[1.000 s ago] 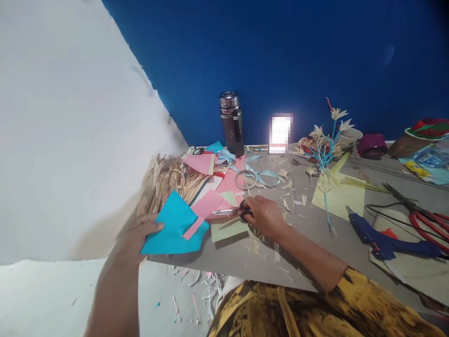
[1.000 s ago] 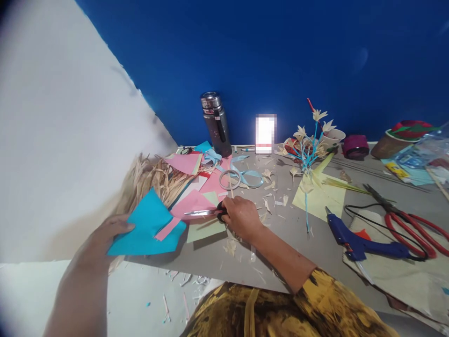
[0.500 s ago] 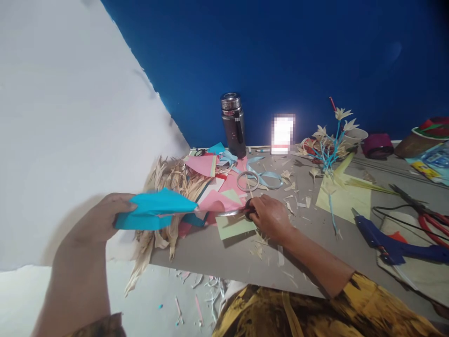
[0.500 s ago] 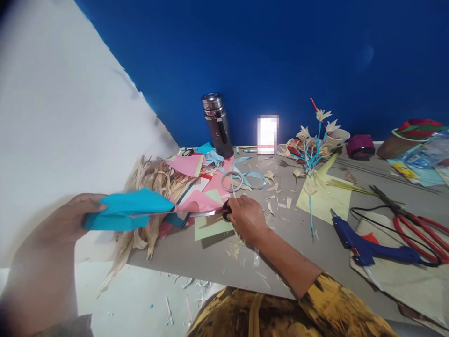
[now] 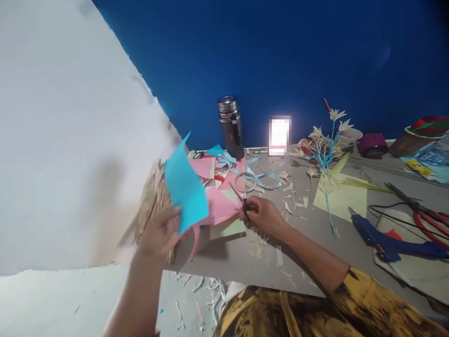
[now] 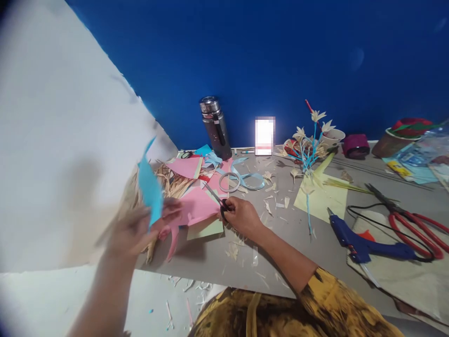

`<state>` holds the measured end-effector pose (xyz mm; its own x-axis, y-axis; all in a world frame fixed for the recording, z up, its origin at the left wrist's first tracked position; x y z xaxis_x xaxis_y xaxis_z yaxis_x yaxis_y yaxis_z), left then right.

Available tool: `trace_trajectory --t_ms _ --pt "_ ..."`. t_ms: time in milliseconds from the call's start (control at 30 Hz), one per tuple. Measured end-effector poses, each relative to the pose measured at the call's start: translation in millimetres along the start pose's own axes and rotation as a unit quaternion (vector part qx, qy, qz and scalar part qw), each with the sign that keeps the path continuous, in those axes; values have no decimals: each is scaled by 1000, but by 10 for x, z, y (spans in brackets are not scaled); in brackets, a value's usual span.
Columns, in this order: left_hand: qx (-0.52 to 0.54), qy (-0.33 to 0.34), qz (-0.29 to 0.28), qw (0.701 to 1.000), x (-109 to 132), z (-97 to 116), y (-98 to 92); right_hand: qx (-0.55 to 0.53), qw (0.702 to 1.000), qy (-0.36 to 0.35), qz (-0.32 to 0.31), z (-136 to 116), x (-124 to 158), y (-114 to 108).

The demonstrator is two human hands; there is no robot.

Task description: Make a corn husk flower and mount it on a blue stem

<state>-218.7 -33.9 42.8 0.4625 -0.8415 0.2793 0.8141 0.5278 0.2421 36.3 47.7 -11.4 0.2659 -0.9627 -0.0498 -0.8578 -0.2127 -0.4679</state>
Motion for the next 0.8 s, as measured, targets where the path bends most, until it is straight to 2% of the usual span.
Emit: trace_trajectory --t_ms 33,100,200,300,367,433,500,567,667,800 --pt "-3 -53 -16 998 -30 -229 128 -70 997 27 -11 34 -2 4" --pt "6 -96 -3 995 -94 -524 227 -199 976 86 -21 109 3 -30" --pt "10 -111 -23 993 -130 -705 286 -309 941 136 10 182 44 -252" --pt "2 -91 -15 996 -112 -618 252 -385 912 138 31 206 180 -537" --pt "-5 -48 10 999 -69 -443 259 -399 908 126 18 223 325 -666" --pt "-11 7 35 999 14 -255 354 -405 907 112 -6 233 478 -729" --pt "-18 56 34 998 135 -149 587 -408 908 98 -14 229 595 -762" --pt "9 107 42 993 272 -138 858 -417 905 88 0 207 647 -796" --pt "22 90 26 995 446 -447 1301 -440 895 66 39 156 610 -878" --pt "-61 36 -40 997 660 -946 1747 -456 867 67 190 310 526 -1190"
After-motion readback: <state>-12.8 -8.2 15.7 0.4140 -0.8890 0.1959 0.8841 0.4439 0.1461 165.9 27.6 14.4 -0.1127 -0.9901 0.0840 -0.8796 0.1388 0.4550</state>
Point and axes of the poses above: each hand's wrist, its own x-axis away from the middle knuckle, its own y-axis out of the palm, z = x × y, the point moved 9 cm from there along -x, towards the middle knuckle, and after that the axes turned 9 degrees about z, right-handed, at the moved point
